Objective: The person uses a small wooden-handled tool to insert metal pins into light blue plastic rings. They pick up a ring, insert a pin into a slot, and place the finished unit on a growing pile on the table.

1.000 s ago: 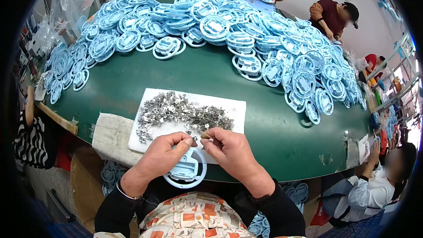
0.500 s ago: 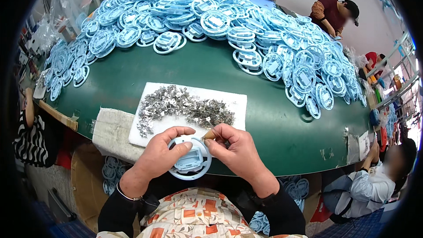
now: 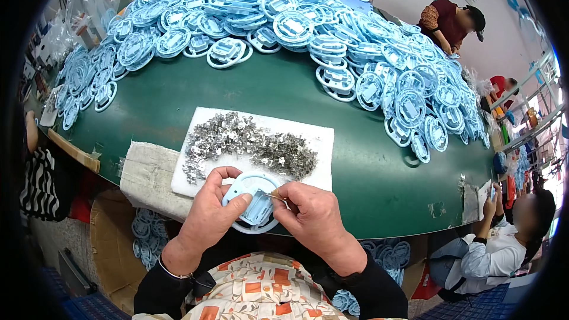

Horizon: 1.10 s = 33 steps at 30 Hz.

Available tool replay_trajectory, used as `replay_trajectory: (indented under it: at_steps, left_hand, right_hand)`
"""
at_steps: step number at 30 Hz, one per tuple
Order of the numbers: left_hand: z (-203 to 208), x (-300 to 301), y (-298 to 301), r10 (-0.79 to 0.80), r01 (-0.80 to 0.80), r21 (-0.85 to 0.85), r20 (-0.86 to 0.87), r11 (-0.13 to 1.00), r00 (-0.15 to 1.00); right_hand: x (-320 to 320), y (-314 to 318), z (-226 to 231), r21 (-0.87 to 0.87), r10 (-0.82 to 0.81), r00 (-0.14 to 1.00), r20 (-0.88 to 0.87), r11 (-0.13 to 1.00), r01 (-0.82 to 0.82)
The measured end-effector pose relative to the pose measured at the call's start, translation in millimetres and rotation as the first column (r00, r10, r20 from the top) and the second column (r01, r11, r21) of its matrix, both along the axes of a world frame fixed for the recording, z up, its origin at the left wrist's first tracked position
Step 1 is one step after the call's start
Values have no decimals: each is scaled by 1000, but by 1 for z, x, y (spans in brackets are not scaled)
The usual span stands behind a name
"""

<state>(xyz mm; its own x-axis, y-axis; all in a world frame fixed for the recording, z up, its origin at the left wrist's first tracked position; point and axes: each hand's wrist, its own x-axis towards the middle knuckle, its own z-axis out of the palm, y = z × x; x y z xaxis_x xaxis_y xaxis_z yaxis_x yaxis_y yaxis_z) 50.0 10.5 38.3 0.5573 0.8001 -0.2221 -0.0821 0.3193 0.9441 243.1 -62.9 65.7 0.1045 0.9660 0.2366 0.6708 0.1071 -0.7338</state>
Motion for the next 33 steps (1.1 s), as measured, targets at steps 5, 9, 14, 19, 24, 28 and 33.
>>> replay_trajectory:
  at_steps: [5, 9, 14, 19, 24, 28, 33]
  left_hand:
    - [-2, 2, 4, -13, 15, 39, -60, 999, 998]
    - [-9, 2, 8, -30, 36, 45, -118, 998, 993]
    - [-10, 1, 9, -51, 56, 32, -143, 998, 988]
    - [-7, 3, 10, -61, 61, -1, -131, 998, 990]
    - [4, 2, 5, -43, 42, -21, -36, 999, 998]
    - [3, 0, 6, -33, 40, 71, -89, 997, 995]
    - [-1, 1, 5, -27, 28, 13, -78, 1000, 997]
  right_hand:
    - [-1, 5, -9, 139, 26, 966, 258, 988, -63]
    - [-6, 2, -4, 106, 43, 921, 388, 990, -90]
    - [-2, -1, -6, 99, 33, 954, 299, 993, -65]
    - [1, -2, -8, 22, -58, 996, 64, 998, 57]
    - [2, 4, -6, -156, -94, 976, -197, 986, 63]
    - [2, 5, -5, -192, -121, 962, -244, 979, 75]
    - [-2, -4, -9, -38, -62, 993, -105, 998, 58]
